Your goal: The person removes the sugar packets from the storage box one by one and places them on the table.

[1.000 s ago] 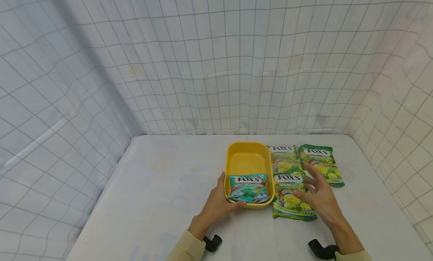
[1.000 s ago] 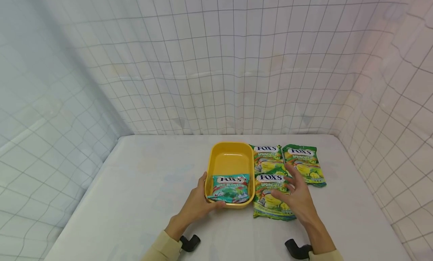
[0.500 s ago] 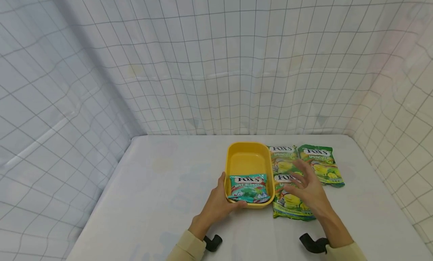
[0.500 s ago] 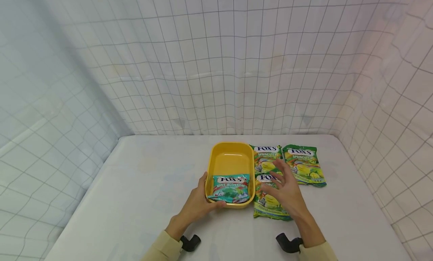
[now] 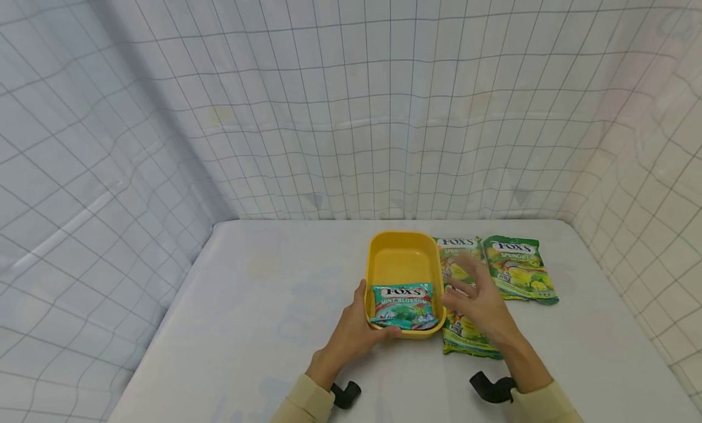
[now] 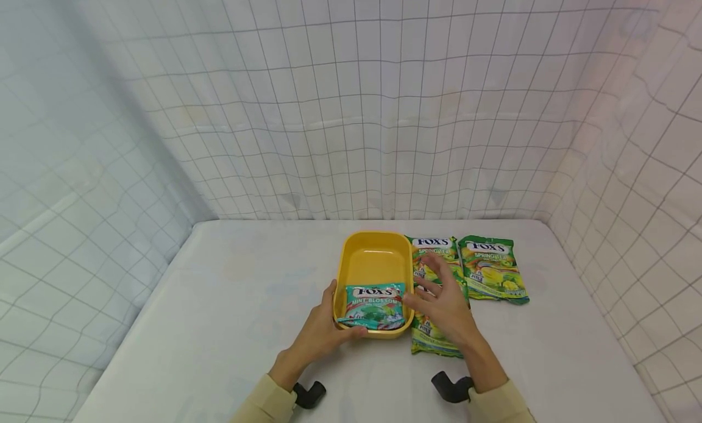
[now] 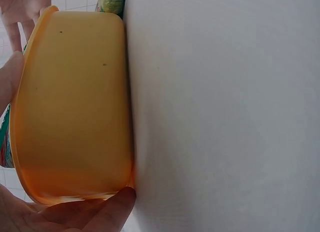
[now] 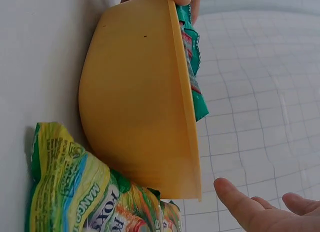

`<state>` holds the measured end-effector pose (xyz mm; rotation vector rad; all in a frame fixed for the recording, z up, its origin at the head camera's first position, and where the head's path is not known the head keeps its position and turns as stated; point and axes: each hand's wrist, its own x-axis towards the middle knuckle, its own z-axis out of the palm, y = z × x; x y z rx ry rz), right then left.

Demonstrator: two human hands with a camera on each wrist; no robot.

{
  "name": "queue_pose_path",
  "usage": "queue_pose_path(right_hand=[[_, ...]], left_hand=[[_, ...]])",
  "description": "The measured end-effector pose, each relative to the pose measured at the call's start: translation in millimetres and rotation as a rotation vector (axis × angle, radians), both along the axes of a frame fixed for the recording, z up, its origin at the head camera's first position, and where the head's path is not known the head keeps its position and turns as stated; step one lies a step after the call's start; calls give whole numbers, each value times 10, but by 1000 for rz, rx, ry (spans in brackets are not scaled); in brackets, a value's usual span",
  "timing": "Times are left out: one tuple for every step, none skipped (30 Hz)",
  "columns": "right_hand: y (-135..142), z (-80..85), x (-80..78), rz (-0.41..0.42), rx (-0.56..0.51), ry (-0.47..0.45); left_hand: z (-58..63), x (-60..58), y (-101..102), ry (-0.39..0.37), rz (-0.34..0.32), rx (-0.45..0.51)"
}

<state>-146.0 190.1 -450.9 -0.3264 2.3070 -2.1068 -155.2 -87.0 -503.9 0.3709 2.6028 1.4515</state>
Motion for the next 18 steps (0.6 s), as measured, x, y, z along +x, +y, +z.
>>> queue_pose_path(right_hand=[[-18, 1, -10, 1, 6, 1], [-35, 0, -20, 3, 9, 6], [-53, 1, -32, 5, 13, 9], [-73, 2, -44, 8, 16, 11], [-92, 2, -56, 13, 24, 13], [-111, 0, -68, 15, 33, 17], [-131, -1, -79, 24, 33, 21], [-152, -2, -90, 31, 35, 25], [-172, -2, -102, 39, 36, 28], [-191, -1, -113, 47, 39, 32], [-209, -2, -123, 51, 44, 34], [-228, 2, -133, 53, 47, 35], [-247, 4, -143, 55, 49, 38], [-263, 6, -153, 51, 60, 35], [-281, 7, -163, 47, 70, 35], [-298, 10, -169, 41, 84, 29], [-317, 13, -176, 36, 96, 23], [-336, 13, -180, 32, 105, 16]], left_hand=[[-1, -1, 1, 1, -2, 0], [-2, 0, 0, 2, -3, -1], [-2, 1, 0, 6, -5, 0], [-3, 1, -2, 8, -6, 0], [-4, 1, -3, 12, -7, -1], [-5, 2, -6, 14, -8, -1], [-7, 4, -7, 17, -9, -4], [-6, 5, -8, 18, -9, -4], [-5, 7, -7, 18, -10, -4], [-5, 7, -7, 16, -11, -4], [-6, 7, -7, 18, -12, -3], [-4, 7, -8, 16, -13, -2], [-1, 7, -7, 14, -13, -2], [0, 7, -8, 12, -13, 0], [2, 8, -9, 13, -13, 0], [2, 7, -11, 14, -12, -1], [4, 7, -13, 16, -12, -3], [5, 8, -13, 14, -10, -8]])
